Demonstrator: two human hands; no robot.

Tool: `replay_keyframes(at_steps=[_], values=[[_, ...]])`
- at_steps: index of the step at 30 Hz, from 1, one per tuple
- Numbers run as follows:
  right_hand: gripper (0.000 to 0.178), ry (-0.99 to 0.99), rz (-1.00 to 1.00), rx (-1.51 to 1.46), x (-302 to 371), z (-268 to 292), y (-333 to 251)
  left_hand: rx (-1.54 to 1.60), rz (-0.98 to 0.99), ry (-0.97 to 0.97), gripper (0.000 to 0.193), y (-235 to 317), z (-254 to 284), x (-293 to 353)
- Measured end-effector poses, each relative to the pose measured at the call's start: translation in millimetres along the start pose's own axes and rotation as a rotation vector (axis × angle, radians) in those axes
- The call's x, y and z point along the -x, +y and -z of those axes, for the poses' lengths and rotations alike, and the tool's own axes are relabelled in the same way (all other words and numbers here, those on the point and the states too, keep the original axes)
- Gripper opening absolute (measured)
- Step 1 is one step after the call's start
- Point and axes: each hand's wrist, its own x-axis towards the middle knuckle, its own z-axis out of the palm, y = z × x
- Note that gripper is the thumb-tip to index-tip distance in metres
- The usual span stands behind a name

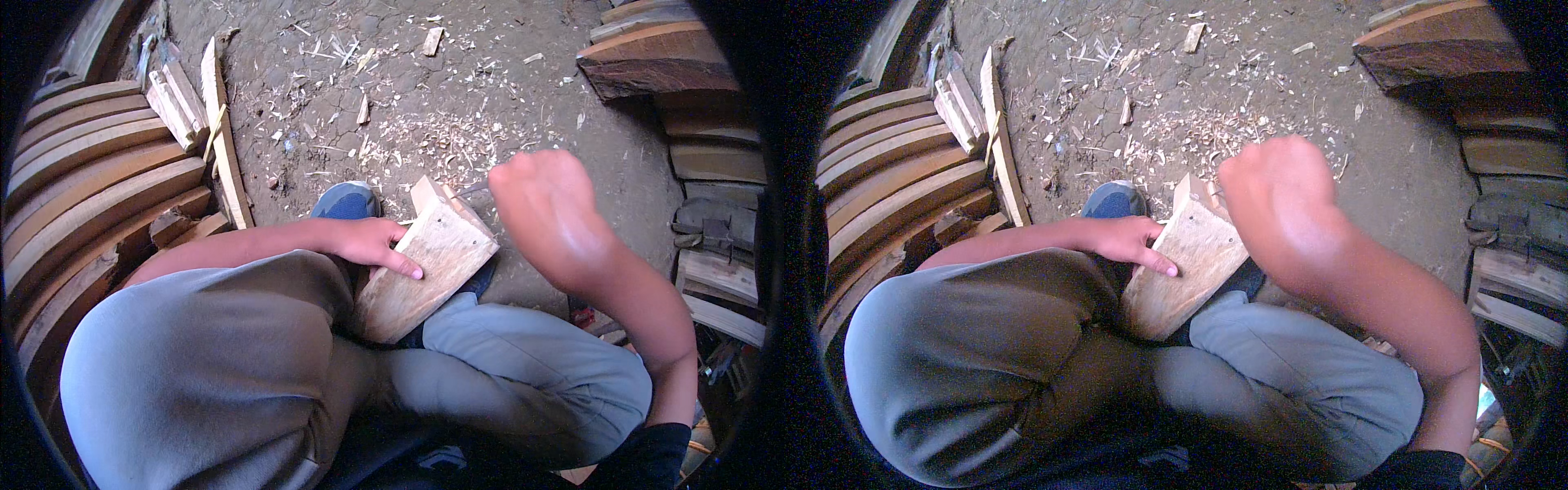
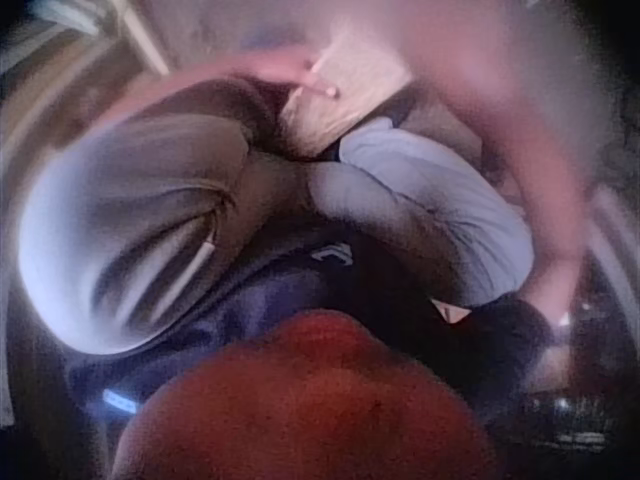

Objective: The person sits cross-legged and uses a chisel to carve a small wooden block held between their legs. They repeatedly chip away at the wood, creating shavings that fall to the ground.

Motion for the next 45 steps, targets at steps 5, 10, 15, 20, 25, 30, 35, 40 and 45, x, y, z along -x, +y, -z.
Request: replay_keyframes(at_steps=[5, 10, 15, 20, 25, 30, 35, 40, 45], values=[[0.015, -0.018, -0.022, -0.002, -9.0, -1.0, -1.9, 0.0, 0.036, -0.011, 0.064, 4.8, 1.2, 2.7], [0.015, -0.107, -0.016, 0.014, -20.6, -9.0, -5.4, 0.031, 0.013, -0.022, 0.063, 5.3, 1.4, 2.8], [0.019, -0.255, -0.051, 0.031, -24.5, 3.6, -10.9, 0.004, -0.012, -0.008, 0.062, 6.0, 0.9, 1.8], [0.018, -0.272, -0.029, -0.001, -26.1, 7.1, -11.5, -0.009, -0.023, 0.008, 0.062, -1.2, 0.0, -0.6], [0.016, -0.081, -0.014, 0.013, -25.2, -17.3, -5.4, 0.026, 0.032, -0.025, 0.062, -1.3, 0.8, -2.4], [0.015, -0.119, -0.017, 0.027, -26.9, -14.1, -5.0, 0.029, 0.042, -0.01, 0.063, 1.7, 1.2, -1.6], [0.019, -0.164, -0.039, -0.024, -38.7, -23.0, 11.9, 0.014, 0.004, 0.003, 0.064, 3.7, 0.1, 3.5], [0.02, -0.078, -0.153, -0.155, -22.3, -42.3, 41.5, 0.005, 0.047, 0.014, 0.062, 6.6, 0.4, 2.8], [0.02, 0.022, -0.231, -0.394, -10.9, -73.0, 58.8, 0.083, 0.074, 0.002, 0.056, 0.9, -0.9, -0.6]])
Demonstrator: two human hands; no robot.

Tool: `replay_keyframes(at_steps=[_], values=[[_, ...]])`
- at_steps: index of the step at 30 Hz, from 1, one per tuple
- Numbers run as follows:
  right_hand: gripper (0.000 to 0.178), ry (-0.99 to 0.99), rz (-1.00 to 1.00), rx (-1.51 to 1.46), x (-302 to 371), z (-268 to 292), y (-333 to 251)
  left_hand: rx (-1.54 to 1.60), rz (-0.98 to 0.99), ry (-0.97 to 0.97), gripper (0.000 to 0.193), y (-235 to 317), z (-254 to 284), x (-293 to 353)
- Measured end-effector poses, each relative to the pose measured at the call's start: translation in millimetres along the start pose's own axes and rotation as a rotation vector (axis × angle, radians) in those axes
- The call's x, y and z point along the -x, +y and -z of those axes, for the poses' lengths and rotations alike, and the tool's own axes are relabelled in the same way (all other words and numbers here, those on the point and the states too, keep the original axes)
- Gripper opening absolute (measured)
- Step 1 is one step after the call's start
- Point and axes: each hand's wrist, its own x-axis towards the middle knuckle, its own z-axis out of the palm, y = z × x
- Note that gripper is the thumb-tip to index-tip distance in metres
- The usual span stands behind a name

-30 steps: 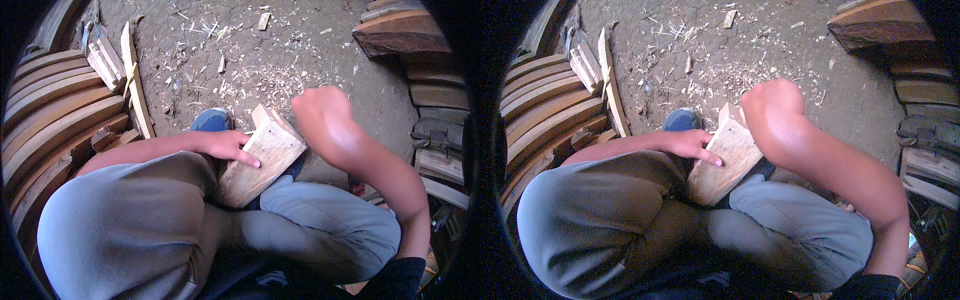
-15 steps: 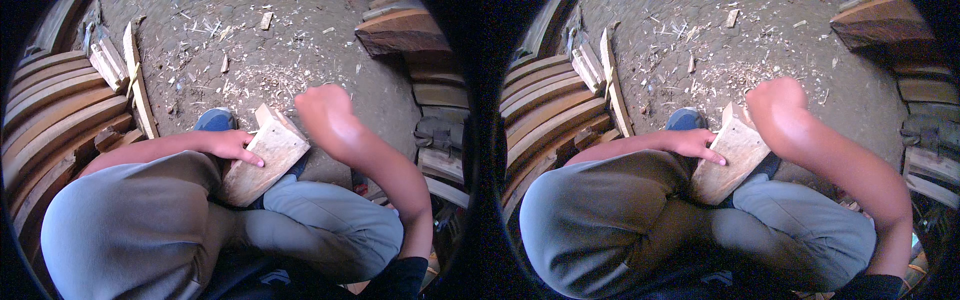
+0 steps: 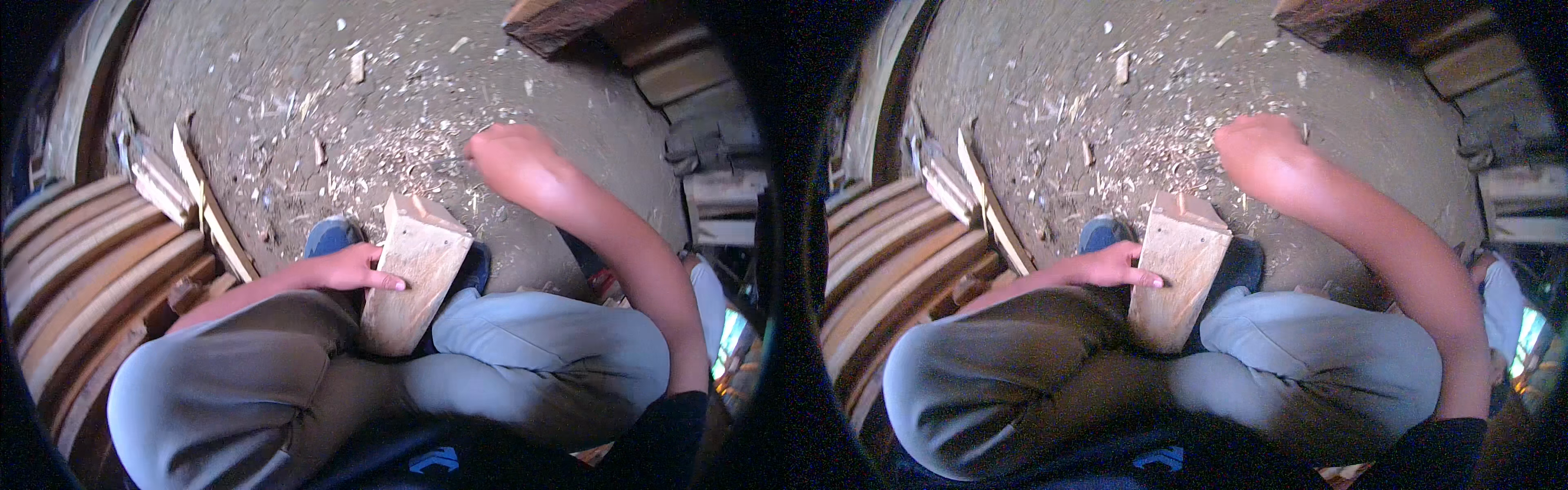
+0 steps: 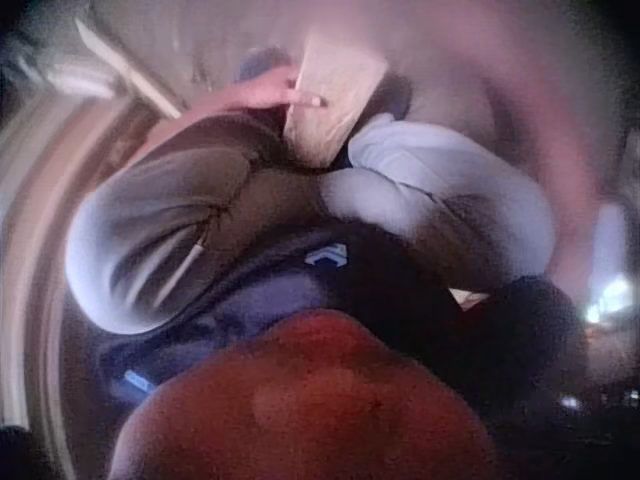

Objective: The person sits cross-legged and uses a chisel to carve a small wooden block held between their legs. They repeatedly chip away at the wood, creating shavings that fall to the ground.

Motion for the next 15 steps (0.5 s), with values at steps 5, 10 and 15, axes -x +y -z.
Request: replay_keyframes(at_steps=[5, 10, 15], values=[[0.022, -0.143, 0.064, -0.203, 9.5, -6.9, 11.2, 0.006, 0.029, 0.062, 0.053, 10.3, -4.1, 4.7], [0.026, -0.19, 0.073, -0.323, 35.3, 4.8, 14.7, -0.01, 0.06, 0.087, 0.057, 3.7, -0.2, 11.9], [0.027, -0.172, 0.14, -0.436, 47.1, 0.0, 8.6, 0.036, -0.017, 0.25, 0.05, -9.7, -7.8, 33.3]])
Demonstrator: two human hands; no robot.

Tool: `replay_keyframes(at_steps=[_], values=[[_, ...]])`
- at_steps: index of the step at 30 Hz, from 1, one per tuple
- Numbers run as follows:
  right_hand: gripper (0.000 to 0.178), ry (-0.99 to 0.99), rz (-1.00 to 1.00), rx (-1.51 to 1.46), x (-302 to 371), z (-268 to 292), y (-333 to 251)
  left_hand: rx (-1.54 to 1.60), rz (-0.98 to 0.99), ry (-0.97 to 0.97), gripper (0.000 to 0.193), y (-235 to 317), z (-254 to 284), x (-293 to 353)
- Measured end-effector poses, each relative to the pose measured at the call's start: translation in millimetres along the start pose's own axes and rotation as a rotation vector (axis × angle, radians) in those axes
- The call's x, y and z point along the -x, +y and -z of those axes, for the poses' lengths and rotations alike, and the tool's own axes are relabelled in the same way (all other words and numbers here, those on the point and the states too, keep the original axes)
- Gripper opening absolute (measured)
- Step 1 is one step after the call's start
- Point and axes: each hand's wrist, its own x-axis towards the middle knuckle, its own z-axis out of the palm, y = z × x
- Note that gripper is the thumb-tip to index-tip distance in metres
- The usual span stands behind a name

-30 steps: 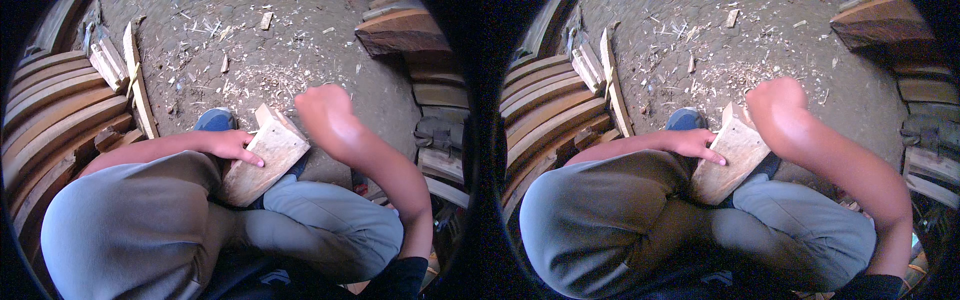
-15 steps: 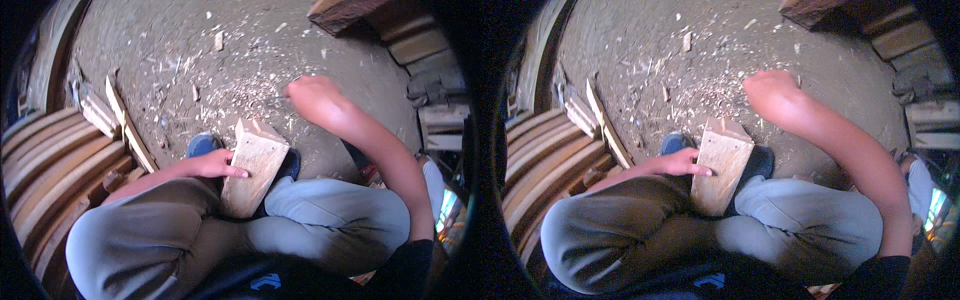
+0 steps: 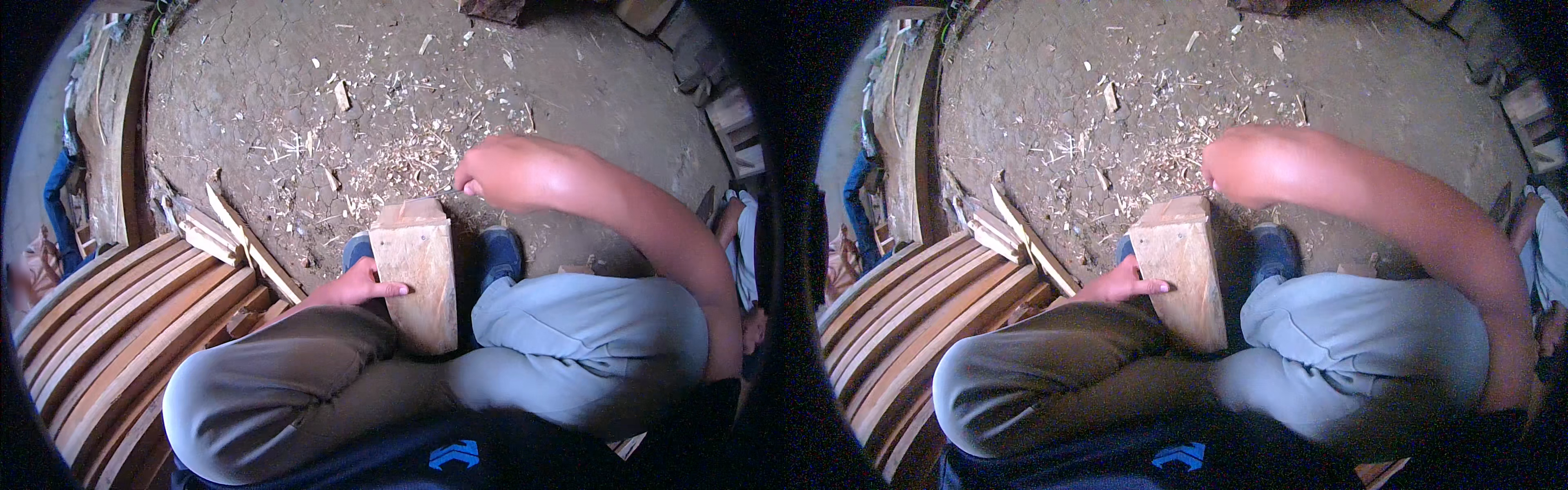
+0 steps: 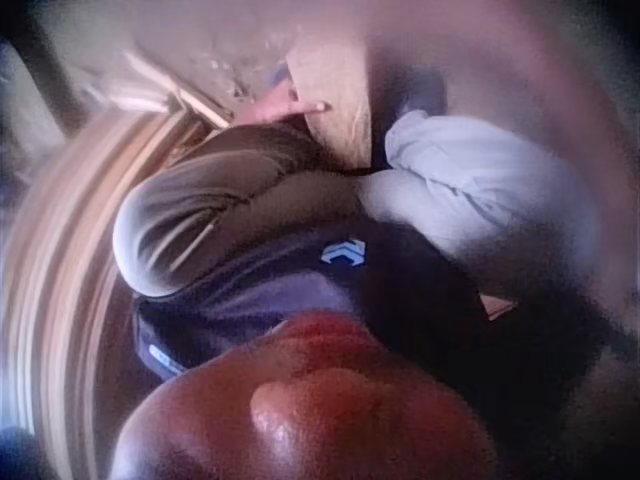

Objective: The person sits cross-legged and uses a chisel to carve a small wooden block held between their legs. They repeatedly chip away at the wood, creating shavings that fall to the ground.

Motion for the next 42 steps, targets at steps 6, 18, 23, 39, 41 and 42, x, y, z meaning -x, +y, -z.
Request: replay_keyframes(at_steps=[6, 18, 23, 39, 41, 42], values=[[0.028, 0.062, 0.06, -0.023, -4.0, -1.5, -8.7, 0.049, -0.048, 0.006, 0.058, -3.8, 4.5, -6.4], [0.027, 0.042, 0.106, 0.124, -3.5, -12.3, -42.6, 0.024, -0.121, -0.038, 0.058, -19.2, 7.3, -7.9], [0.024, 0.032, 0.153, 0.232, 1.5, -20.0, -56.3, -0.056, -0.105, -0.056, 0.055, -22.3, 10.2, -12.1], [0.018, -0.001, 0.152, 0.338, -26.1, -25.7, -52.2, -0.062, -0.135, -0.067, 0.056, -25.1, 10.2, -16.6], [0.018, 0.027, 0.165, 0.371, -27.3, -23.5, -54.5, -0.063, -0.139, -0.057, 0.057, -30.0, 10.7, -16.0], [0.018, 0.019, 0.146, 0.371, -25.9, -21.3, -57.6, -0.065, -0.136, -0.057, 0.057, -30.0, 10.5, -15.3]])
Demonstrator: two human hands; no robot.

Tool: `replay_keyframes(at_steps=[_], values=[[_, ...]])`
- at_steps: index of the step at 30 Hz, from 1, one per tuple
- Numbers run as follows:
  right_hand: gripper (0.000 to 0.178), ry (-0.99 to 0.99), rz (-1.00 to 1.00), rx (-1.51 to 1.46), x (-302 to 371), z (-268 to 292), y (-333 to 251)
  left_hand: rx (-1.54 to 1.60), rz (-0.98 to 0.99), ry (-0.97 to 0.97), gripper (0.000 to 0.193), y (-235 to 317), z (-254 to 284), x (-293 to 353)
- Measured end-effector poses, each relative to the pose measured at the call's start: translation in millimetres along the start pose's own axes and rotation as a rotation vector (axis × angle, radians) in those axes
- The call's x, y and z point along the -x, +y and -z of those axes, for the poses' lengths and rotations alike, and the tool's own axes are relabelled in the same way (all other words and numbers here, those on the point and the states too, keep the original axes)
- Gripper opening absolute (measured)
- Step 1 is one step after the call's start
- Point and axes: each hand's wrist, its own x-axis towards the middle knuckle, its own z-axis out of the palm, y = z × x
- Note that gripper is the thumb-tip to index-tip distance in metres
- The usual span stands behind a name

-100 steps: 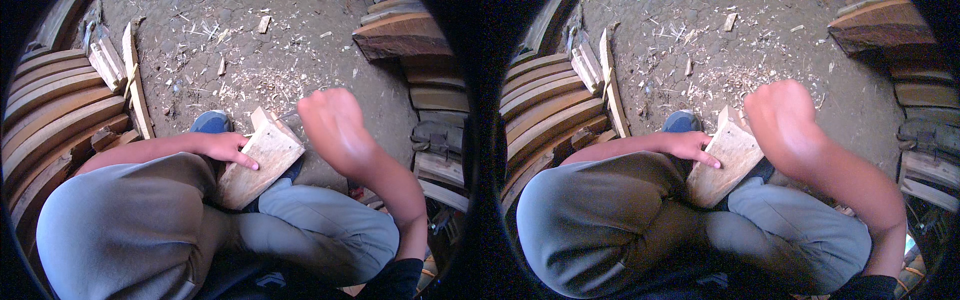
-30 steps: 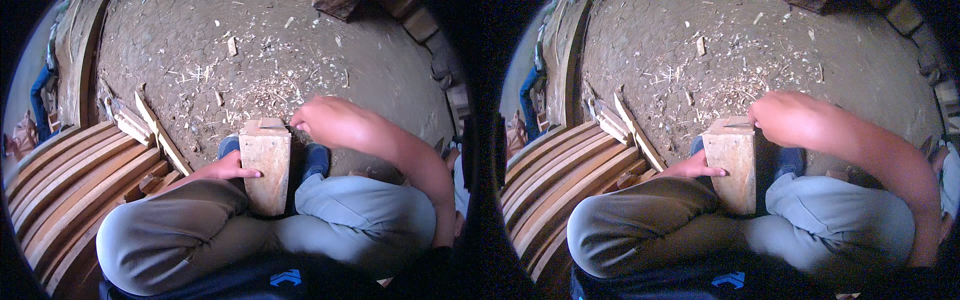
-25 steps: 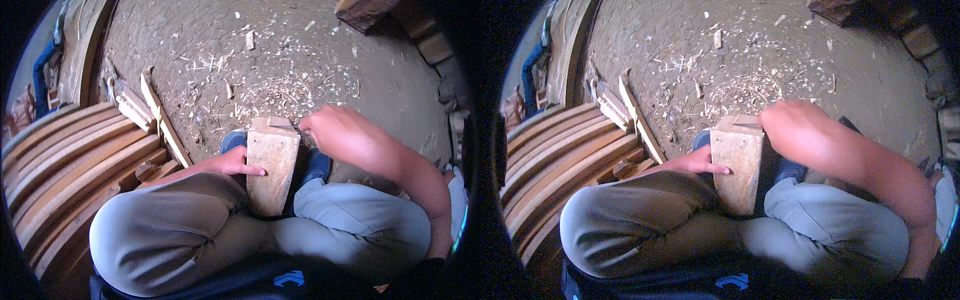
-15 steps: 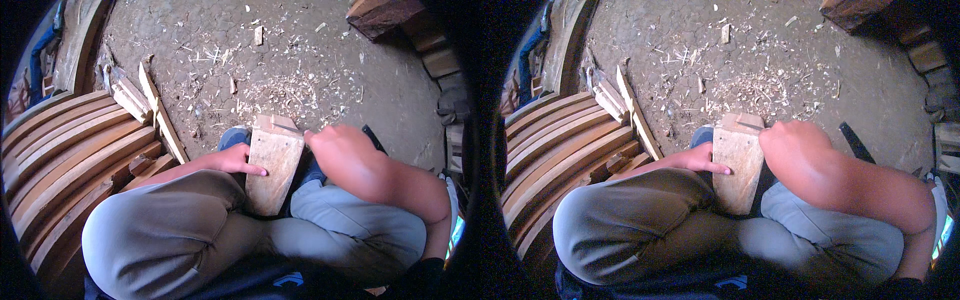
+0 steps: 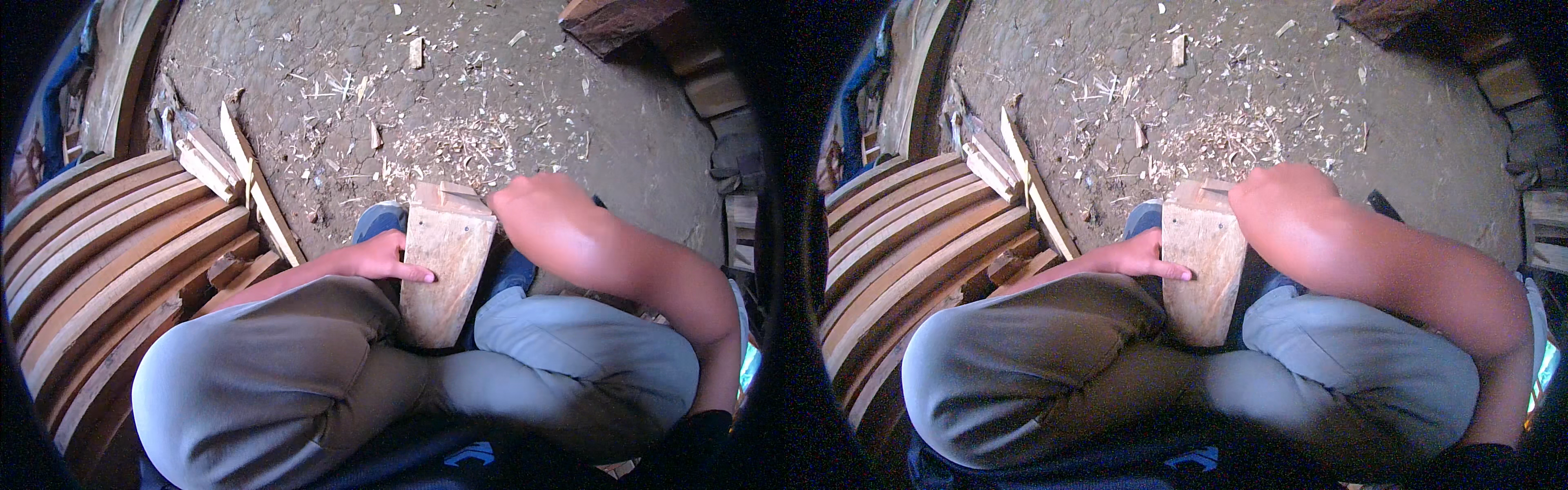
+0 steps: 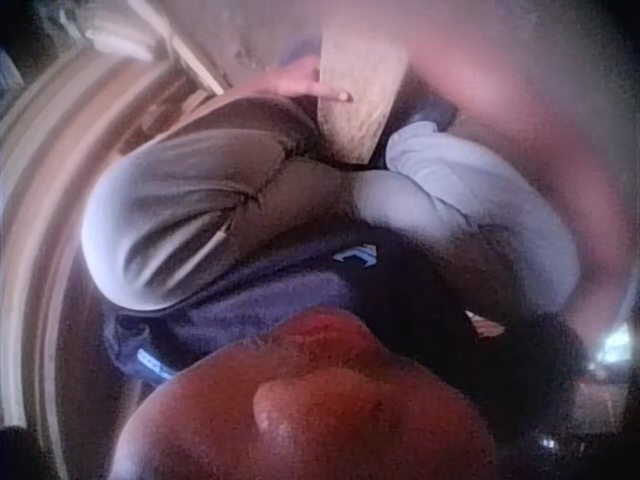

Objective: The person sits cross-legged and uses a chisel to carve a small wooden block held between their legs. They repeatedly chip away at the wood, creating shavings that fall to the ground.

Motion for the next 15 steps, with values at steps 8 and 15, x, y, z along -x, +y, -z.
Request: replay_keyframes(at_steps=[8, 15], values=[[0.021, -0.062, -0.076, 0.063, -26.3, -12.2, 6.5, 0.033, -0.011, -0.015, 0.055, 9.4, 0.0, -0.1], [0.022, -0.146, -0.102, 0.085, -42.6, -3.4, -0.7, 0.015, -0.014, -0.02, 0.059, 12.0, 0.2, 0.6]])
